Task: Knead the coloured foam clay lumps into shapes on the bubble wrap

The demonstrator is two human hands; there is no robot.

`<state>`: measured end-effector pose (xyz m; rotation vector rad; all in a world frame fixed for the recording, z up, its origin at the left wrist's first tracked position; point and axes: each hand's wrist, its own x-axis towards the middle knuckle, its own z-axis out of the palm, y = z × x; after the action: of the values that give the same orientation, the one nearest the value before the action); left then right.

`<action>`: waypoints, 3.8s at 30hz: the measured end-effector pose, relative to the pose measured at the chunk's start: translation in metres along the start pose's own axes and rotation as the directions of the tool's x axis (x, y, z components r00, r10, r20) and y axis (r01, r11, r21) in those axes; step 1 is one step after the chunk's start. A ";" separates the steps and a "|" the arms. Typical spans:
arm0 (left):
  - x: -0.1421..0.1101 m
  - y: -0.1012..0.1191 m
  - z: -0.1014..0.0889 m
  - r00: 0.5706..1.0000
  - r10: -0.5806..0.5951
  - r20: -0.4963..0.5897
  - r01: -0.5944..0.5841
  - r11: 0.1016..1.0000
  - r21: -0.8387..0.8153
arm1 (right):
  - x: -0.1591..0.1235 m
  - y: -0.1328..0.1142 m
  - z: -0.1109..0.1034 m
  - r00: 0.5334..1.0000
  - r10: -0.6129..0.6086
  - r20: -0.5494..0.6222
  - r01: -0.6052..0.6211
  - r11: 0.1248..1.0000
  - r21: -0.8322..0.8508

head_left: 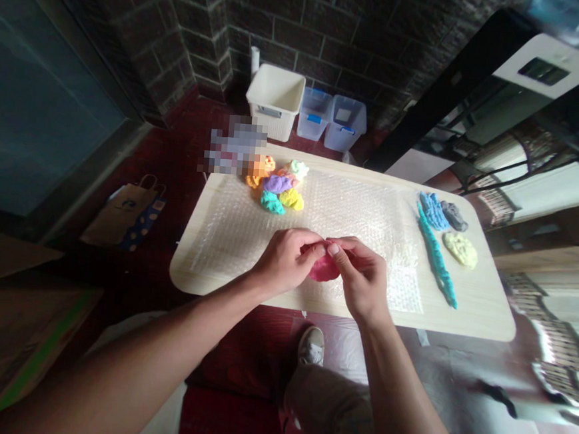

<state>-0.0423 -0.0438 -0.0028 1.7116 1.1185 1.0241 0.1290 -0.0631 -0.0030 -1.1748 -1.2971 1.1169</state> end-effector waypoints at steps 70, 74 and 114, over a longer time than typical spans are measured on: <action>0.008 0.018 0.006 0.734 -0.542 0.410 0.441 -0.079 -0.894 | -0.019 -0.010 0.017 0.894 -0.399 0.204 0.448 0.790 -0.418; 0.007 0.017 0.004 0.791 -0.418 0.447 0.472 -0.049 -0.880 | -0.017 -0.008 0.010 0.897 -0.439 -0.057 0.365 0.807 -0.464; 0.003 0.007 0.002 0.707 -0.334 0.623 0.697 0.182 -0.694 | -0.014 -0.006 0.011 0.988 -0.124 0.091 0.143 0.959 -0.244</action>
<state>-0.0377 -0.0437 0.0032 0.4214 0.5772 0.5990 0.1174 -0.0781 0.0010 -1.2160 -1.5866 0.9251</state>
